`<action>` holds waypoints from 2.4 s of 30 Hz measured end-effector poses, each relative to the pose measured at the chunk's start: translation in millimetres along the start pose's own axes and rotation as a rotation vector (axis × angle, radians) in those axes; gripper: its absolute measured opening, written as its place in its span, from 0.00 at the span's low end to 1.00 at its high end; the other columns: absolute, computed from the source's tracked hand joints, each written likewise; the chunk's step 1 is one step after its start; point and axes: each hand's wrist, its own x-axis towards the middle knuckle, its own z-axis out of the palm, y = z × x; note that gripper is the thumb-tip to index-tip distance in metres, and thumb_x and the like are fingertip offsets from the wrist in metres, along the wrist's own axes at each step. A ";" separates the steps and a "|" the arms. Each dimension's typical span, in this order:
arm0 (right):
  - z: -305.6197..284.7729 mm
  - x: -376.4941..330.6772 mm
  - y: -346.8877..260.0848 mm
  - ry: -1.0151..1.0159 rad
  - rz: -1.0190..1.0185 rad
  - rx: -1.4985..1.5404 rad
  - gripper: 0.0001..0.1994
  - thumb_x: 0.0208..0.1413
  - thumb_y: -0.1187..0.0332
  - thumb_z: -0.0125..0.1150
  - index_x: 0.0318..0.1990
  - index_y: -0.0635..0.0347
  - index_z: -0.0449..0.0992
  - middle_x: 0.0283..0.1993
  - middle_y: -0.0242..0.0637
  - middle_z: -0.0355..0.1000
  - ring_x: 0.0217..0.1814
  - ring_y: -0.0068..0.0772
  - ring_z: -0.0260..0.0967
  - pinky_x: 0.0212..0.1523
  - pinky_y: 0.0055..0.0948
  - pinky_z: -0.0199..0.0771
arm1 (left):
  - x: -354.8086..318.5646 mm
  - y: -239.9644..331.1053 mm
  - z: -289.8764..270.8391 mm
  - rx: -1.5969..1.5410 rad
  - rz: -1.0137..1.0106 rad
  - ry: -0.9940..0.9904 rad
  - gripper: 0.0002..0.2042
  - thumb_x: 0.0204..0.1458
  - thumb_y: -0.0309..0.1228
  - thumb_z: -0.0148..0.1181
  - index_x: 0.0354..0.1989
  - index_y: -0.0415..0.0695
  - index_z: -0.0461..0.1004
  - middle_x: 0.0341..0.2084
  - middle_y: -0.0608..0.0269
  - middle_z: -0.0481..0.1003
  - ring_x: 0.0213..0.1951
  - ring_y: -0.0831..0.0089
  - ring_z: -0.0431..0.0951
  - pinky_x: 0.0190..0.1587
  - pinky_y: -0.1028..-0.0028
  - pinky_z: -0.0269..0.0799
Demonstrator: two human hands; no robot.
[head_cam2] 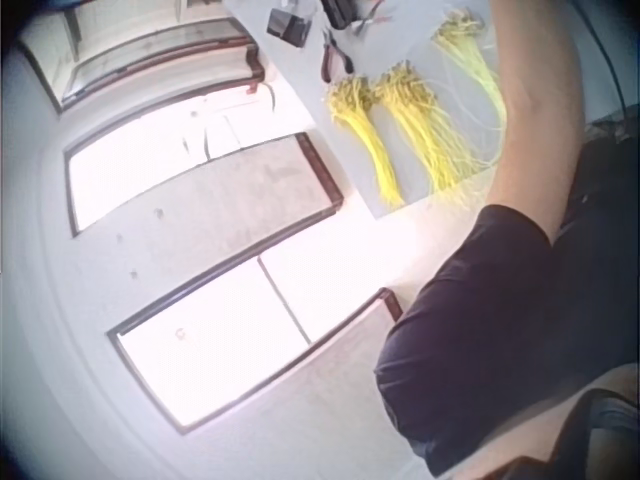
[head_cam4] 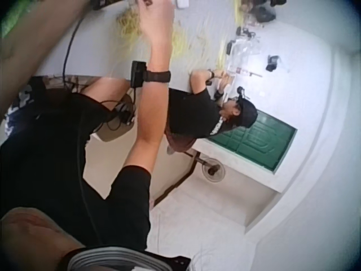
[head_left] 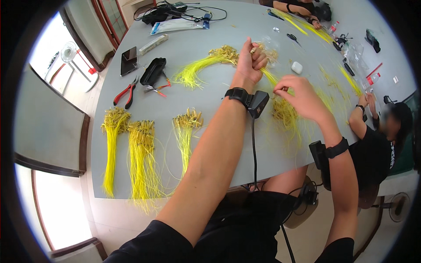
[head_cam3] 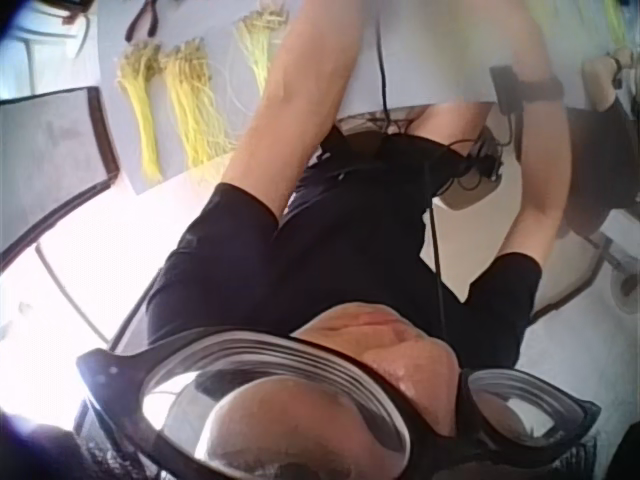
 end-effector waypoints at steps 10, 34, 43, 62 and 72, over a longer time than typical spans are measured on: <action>-23.4 43.0 50.0 0.152 0.058 0.401 0.07 0.61 0.69 0.59 0.37 0.65 0.79 0.32 0.27 0.74 0.33 0.16 0.64 0.36 0.21 0.65 | -8.1 -1.4 10.2 0.260 -0.137 -0.015 0.13 0.64 0.41 0.55 0.39 0.43 0.68 0.19 0.71 0.63 0.13 0.85 0.50 0.13 0.82 0.43; -0.8 29.8 93.7 0.445 0.019 0.578 0.07 0.59 0.69 0.62 0.35 0.64 0.80 0.32 0.23 0.66 0.32 0.14 0.57 0.33 0.19 0.57 | -18.9 -3.3 28.0 0.551 -0.394 -0.165 0.14 0.62 0.37 0.58 0.44 0.37 0.72 0.43 0.59 0.72 0.16 0.89 0.51 0.14 0.87 0.47; 0.6 25.8 92.7 0.416 0.100 0.663 0.07 0.62 0.68 0.61 0.36 0.62 0.78 0.33 0.21 0.67 0.33 0.10 0.62 0.27 0.17 0.54 | -16.2 -2.9 22.5 0.584 -0.449 -0.215 0.13 0.62 0.37 0.58 0.42 0.38 0.72 0.36 0.61 0.73 0.15 0.90 0.49 0.14 0.86 0.45; 5.8 27.6 104.1 0.537 0.137 0.790 0.09 0.65 0.67 0.56 0.41 0.64 0.77 0.32 0.27 0.71 0.31 0.15 0.64 0.26 0.19 0.64 | -12.0 -8.8 7.1 0.783 -0.396 -0.267 0.16 0.61 0.36 0.60 0.49 0.35 0.78 0.25 0.70 0.69 0.14 0.88 0.55 0.16 0.83 0.47; 3.7 27.8 147.2 0.781 0.199 0.687 0.10 0.65 0.64 0.58 0.42 0.62 0.77 0.31 0.25 0.69 0.30 0.13 0.61 0.28 0.17 0.61 | -6.0 -11.6 -2.2 0.719 -0.360 -0.294 0.17 0.60 0.34 0.60 0.50 0.32 0.75 0.25 0.72 0.69 0.16 0.89 0.56 0.14 0.84 0.47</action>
